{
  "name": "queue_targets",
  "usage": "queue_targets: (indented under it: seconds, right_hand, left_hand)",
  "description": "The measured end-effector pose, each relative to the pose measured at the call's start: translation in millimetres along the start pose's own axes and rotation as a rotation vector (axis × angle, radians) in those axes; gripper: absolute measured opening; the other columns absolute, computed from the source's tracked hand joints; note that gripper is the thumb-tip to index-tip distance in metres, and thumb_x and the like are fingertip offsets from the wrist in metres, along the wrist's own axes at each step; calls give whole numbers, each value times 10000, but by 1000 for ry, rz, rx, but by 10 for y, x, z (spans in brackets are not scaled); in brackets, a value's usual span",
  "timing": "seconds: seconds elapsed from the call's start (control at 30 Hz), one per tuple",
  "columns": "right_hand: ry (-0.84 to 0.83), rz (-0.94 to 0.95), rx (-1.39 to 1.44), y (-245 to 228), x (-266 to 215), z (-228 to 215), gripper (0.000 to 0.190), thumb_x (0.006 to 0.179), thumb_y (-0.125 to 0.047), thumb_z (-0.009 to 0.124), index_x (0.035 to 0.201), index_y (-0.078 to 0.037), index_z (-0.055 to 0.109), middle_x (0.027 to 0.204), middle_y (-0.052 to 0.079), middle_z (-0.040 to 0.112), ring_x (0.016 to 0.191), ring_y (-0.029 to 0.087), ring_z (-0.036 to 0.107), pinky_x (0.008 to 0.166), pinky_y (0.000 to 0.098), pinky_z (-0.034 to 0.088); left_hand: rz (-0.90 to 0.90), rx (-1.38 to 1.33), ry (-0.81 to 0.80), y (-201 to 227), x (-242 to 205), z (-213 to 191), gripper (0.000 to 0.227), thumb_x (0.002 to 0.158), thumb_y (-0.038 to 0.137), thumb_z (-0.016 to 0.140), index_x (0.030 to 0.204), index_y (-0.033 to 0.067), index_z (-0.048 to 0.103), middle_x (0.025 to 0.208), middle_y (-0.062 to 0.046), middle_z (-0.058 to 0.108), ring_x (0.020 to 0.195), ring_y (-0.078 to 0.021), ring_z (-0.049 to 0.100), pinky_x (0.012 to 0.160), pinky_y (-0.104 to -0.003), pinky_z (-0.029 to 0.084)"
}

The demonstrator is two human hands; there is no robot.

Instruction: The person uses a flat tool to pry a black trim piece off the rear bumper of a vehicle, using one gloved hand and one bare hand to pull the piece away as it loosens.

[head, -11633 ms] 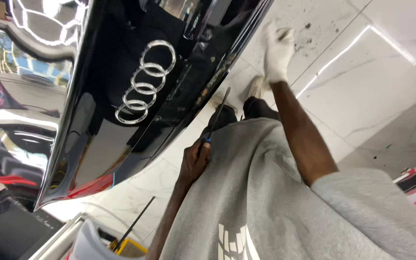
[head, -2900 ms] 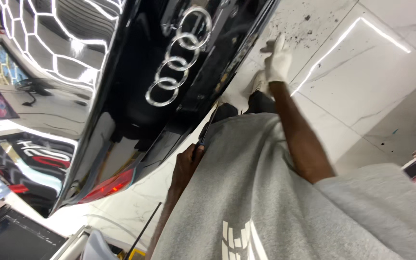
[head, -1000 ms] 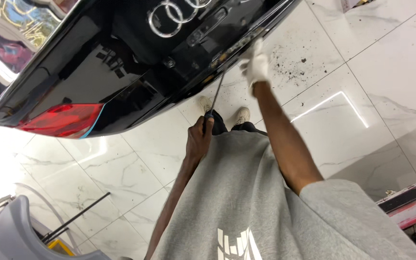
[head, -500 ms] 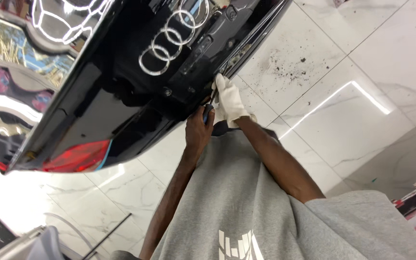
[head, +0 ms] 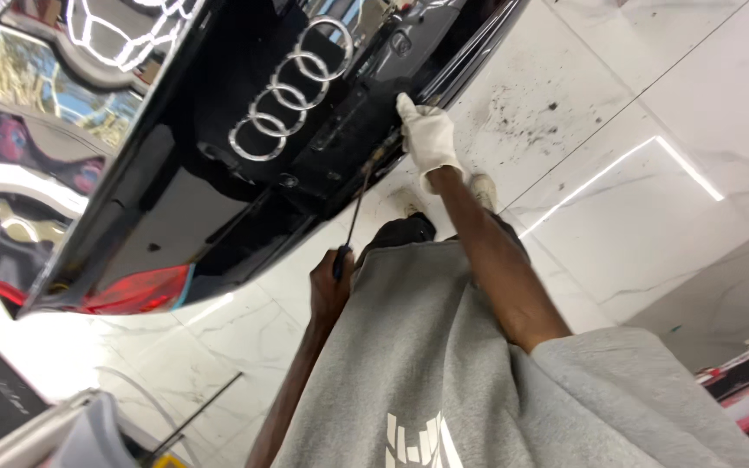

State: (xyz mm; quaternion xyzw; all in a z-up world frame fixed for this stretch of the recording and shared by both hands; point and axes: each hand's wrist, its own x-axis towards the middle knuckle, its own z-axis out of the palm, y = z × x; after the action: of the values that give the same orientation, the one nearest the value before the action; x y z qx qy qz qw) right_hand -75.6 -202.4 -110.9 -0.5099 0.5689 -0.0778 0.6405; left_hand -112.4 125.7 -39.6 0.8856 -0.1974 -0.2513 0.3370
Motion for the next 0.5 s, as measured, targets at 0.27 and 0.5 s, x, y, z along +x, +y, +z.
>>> queue_targets:
  seconds: [0.27, 0.5]
  right_hand:
    - [-82, -19, -241, -280, 43, -656, 492, 965, -524, 697, 616, -177, 724, 491, 30, 666, 532, 169, 748, 619, 326, 605]
    - [-376, -86, -198, 231, -74, -1283, 501, 1103, -462, 567, 767, -125, 723, 585, 71, 711, 410, 144, 596, 426, 258, 477]
  left_hand:
    - [-182, -44, 25, 69, -589, 567, 371, 1082, 475, 674, 957, 130, 724, 730, -139, 776, 687, -273, 763, 640, -437, 604]
    - [-178, -166, 66, 355, -479, 1310, 454, 1120, 511, 617, 949, 108, 741, 713, -158, 760, 635, -287, 737, 585, -408, 577]
